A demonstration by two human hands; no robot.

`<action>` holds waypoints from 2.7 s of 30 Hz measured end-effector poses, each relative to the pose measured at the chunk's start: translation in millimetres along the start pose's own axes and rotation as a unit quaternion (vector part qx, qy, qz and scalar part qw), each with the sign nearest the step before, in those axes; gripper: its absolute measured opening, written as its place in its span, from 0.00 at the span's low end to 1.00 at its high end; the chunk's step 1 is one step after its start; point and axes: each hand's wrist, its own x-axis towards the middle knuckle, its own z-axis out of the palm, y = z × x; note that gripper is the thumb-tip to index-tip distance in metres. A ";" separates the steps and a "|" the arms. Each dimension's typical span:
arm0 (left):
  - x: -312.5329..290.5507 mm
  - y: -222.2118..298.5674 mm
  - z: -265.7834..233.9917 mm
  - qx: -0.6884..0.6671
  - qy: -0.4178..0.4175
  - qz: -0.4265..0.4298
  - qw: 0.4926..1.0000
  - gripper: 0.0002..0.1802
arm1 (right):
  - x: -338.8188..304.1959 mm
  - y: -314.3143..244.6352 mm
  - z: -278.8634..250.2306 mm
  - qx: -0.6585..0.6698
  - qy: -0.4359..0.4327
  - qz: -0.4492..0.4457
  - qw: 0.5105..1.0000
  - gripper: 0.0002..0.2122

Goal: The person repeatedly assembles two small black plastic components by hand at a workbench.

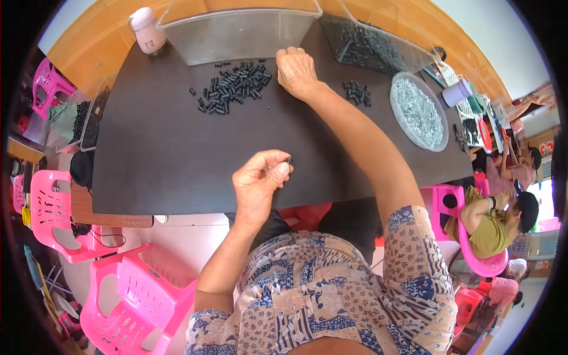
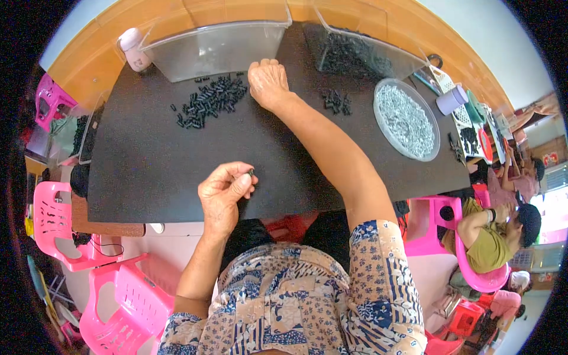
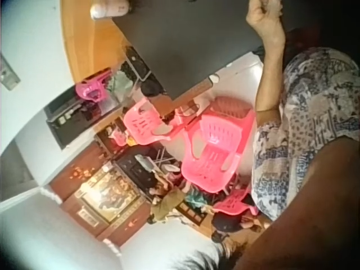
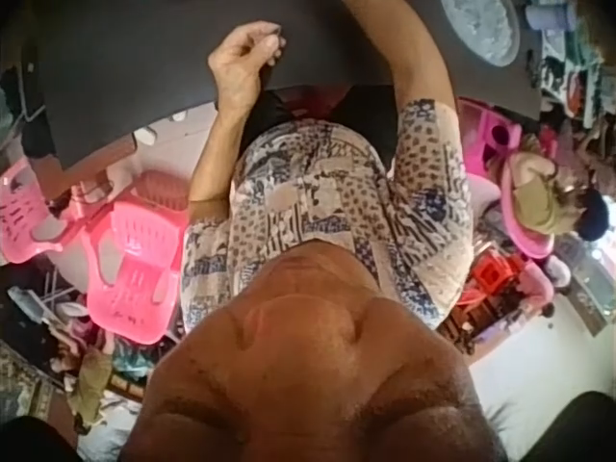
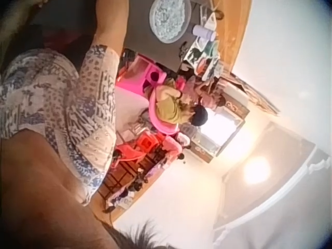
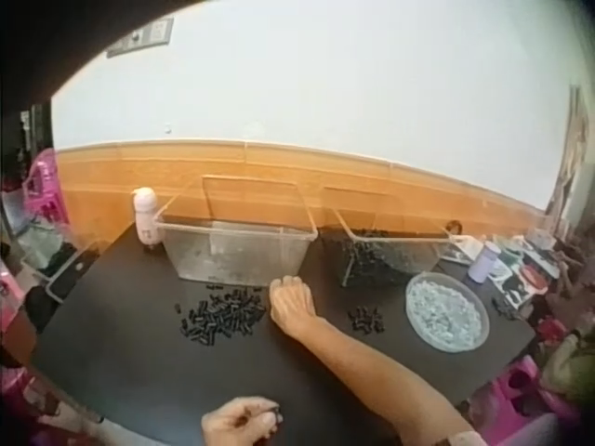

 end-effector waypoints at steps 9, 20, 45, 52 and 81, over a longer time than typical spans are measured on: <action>1.8 -2.6 2.0 0.008 0.000 0.002 1.000 0.09 | -85.2 3.1 -61.6 0.374 -0.044 0.059 0.925 0.05; -7.3 1.2 14.1 0.034 -0.001 0.001 0.999 0.10 | -146.7 -26.7 -136.9 0.458 -0.087 0.029 0.884 0.03; -13.7 5.9 27.2 0.062 0.044 0.020 0.997 0.07 | -161.9 -46.2 -131.5 0.403 0.037 -0.039 0.914 0.08; -10.7 12.7 29.9 -0.006 0.038 -0.025 0.999 0.08 | -167.3 -44.9 -125.6 0.401 0.103 -0.025 0.910 0.07; -12.0 19.9 39.4 -0.067 0.023 -0.050 0.996 0.08 | -171.3 -49.5 -116.4 0.260 0.208 -0.148 0.931 0.21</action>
